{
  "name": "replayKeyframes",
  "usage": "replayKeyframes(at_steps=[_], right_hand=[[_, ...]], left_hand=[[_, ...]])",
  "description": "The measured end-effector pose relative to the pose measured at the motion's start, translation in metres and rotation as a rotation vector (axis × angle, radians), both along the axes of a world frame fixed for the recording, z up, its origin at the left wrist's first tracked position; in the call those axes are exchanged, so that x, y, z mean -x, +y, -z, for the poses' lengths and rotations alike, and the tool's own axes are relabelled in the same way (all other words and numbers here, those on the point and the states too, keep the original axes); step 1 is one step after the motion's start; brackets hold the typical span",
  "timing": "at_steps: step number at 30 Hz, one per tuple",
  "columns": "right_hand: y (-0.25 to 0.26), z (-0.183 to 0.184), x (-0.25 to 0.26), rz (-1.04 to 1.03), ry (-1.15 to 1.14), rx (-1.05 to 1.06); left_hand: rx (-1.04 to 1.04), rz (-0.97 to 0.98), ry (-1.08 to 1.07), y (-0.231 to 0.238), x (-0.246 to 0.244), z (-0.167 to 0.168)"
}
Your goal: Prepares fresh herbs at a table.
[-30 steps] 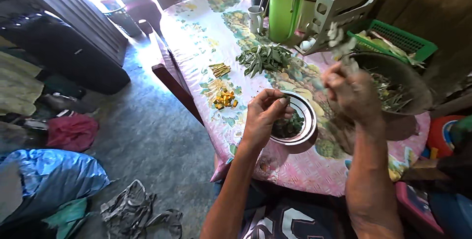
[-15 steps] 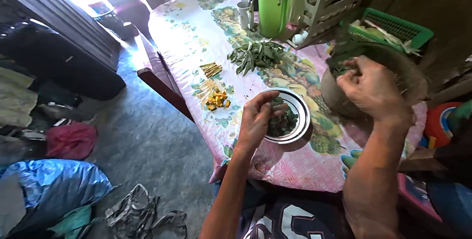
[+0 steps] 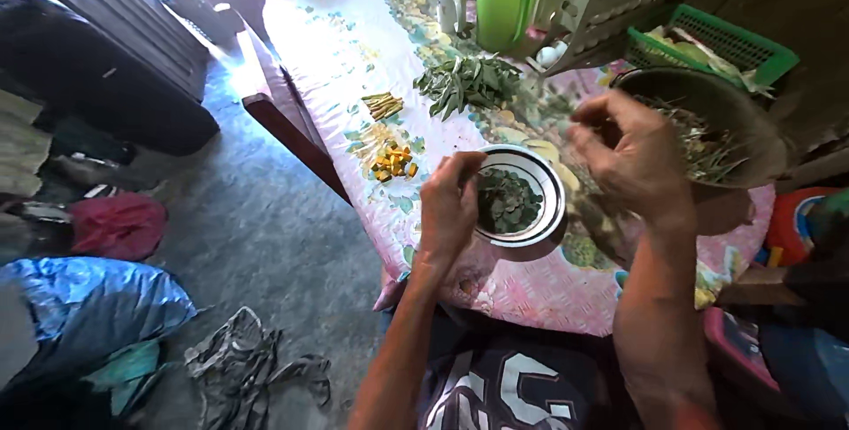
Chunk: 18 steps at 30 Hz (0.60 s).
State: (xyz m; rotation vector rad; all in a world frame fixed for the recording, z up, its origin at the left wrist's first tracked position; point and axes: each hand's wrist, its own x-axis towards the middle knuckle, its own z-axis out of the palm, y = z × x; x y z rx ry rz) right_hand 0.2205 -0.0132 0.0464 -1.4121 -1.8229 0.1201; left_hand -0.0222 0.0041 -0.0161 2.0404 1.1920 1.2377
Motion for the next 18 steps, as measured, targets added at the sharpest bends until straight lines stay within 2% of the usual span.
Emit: replayKeyframes(at_steps=[4,9,13,18], right_hand=[[0.008,0.003,0.004,0.016,0.265,-0.158],[0.013,0.008,0.003,-0.035,0.504,-0.105],[0.016,0.011,0.002,-0.035,0.476,-0.061],[0.019,0.012,0.007,-0.043,0.324,-0.059]], left_hand=[[-0.055,-0.109,0.011,0.005,0.024,0.003],[-0.065,-0.064,0.136,0.002,0.019,0.000],[-0.056,-0.005,0.205,0.000,0.011,0.000],[-0.050,0.015,0.150,0.001,0.004,0.001]])
